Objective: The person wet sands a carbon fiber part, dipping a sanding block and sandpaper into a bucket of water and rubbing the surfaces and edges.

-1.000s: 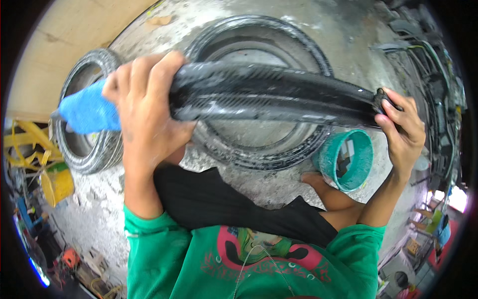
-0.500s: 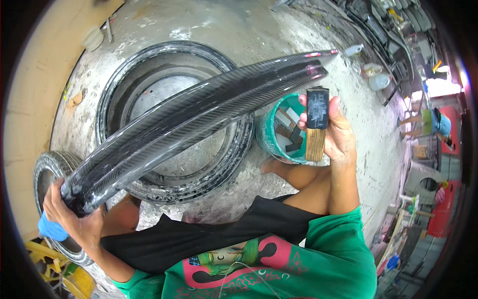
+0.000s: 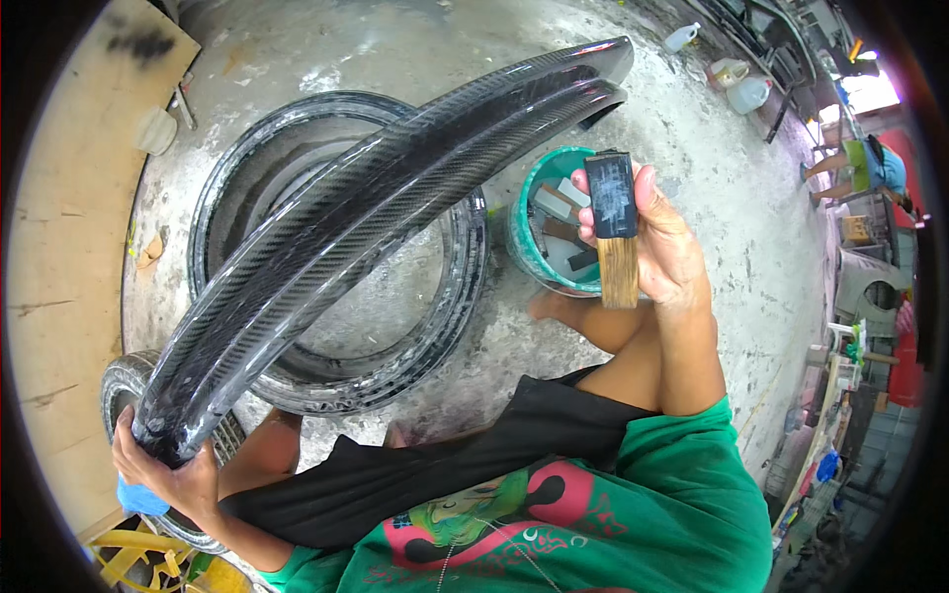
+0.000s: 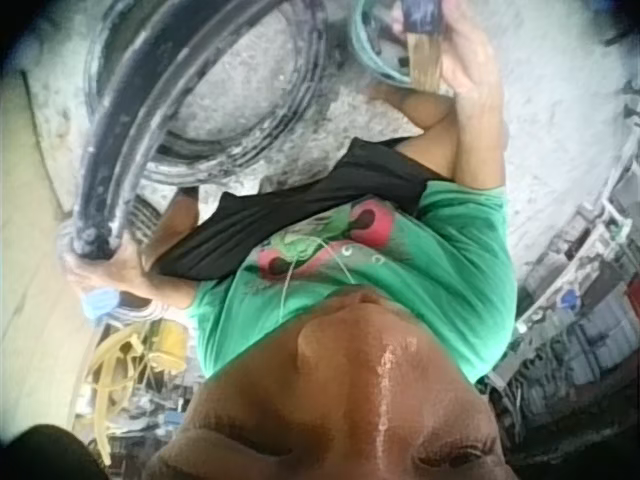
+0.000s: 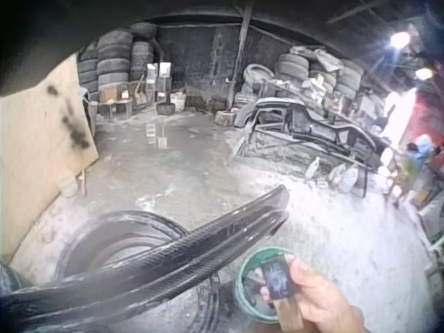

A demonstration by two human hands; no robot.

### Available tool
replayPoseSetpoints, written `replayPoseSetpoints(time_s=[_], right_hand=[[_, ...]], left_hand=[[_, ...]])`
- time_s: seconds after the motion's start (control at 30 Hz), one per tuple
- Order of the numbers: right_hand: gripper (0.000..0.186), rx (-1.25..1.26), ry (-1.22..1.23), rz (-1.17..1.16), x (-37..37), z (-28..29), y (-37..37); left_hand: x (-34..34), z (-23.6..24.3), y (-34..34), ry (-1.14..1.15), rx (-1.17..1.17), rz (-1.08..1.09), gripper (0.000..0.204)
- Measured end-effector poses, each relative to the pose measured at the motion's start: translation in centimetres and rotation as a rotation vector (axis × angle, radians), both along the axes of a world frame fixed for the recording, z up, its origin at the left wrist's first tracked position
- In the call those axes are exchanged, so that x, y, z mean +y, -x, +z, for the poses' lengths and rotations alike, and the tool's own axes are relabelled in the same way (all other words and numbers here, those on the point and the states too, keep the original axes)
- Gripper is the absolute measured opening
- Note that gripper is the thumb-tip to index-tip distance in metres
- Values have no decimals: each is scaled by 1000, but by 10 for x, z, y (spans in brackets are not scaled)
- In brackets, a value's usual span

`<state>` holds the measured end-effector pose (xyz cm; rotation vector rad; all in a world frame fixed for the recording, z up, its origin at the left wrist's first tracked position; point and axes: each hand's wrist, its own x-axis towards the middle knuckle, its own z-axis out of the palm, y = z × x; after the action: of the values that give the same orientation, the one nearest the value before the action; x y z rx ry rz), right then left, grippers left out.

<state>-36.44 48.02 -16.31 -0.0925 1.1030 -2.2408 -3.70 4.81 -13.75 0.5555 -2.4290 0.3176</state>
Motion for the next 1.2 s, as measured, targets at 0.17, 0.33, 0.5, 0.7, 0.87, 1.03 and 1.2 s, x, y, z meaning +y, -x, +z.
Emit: replayPoseSetpoints(time_s=[0.17,0.33,0.5,0.7,0.87,1.03,1.2], right_hand=[[46,17,-89,-67,1,-2,-16],[46,30,-147,-16,-8,-14,-13],[45,20,-149,-3,-16,-15,-10],[46,24,-151,7,-22,-12,-10],[46,42,-157,18,-23,-12,-9],[44,62,-160,27,-22,-12,-10],[43,65,-179,20,-22,-12,-11]], left_hand=[[4,-9,2,-75,-5,-67,91],[17,-8,6,-49,38,7,88],[15,-3,4,-32,19,20,94],[11,-2,6,-44,13,15,94],[11,-3,8,-58,56,-7,89],[12,-4,7,-43,50,2,90],[12,-5,8,-47,52,4,90]])
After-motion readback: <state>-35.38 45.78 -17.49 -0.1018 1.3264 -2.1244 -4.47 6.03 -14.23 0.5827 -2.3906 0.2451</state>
